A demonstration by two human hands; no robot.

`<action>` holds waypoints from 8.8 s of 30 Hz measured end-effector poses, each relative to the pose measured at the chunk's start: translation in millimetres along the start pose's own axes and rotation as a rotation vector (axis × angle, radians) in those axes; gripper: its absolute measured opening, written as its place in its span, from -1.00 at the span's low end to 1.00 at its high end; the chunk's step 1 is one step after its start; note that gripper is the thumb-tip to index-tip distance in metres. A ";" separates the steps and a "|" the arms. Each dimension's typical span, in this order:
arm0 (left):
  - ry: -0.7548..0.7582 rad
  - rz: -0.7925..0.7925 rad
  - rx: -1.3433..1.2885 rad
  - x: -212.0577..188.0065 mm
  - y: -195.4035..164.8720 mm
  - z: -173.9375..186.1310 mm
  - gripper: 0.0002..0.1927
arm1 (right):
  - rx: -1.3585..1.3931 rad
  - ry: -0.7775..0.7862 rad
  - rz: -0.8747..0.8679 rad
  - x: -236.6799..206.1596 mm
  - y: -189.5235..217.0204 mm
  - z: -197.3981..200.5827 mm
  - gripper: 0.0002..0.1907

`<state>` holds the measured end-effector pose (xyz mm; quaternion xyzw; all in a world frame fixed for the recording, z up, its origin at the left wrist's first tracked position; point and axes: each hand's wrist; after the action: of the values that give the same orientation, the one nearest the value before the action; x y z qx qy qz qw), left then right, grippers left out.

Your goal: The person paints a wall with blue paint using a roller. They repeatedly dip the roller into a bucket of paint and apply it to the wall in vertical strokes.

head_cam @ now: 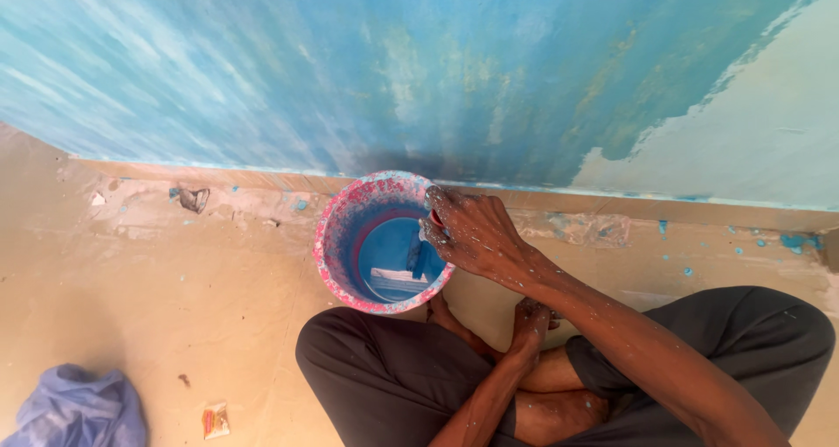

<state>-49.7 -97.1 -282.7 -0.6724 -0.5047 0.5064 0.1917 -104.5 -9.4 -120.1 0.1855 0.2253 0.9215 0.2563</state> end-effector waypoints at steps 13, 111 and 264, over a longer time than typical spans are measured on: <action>0.010 0.101 0.124 -1.2 -7.7 1.1 -0.56 | -0.080 0.101 -0.005 17.9 1.1 -38.0 -0.70; 0.016 0.086 -0.002 13.0 14.3 3.8 -0.62 | 1.371 -0.535 -0.732 -127.2 -53.1 -50.5 -0.78; 0.289 -0.542 0.300 14.4 5.2 -66.6 -0.35 | 0.558 -0.885 -0.590 -217.1 -150.2 -35.4 -0.76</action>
<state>10.8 -69.8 -266.2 -0.5428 -0.5526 0.4051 0.4857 111.3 -26.2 -275.2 0.5416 0.3726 0.5526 0.5123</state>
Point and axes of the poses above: each hand's wrist, its own x-axis towards the middle knuckle, its own z-axis out of the back of the hand, y = z × x, and after that the axes turned 4 degrees about y, right-handed
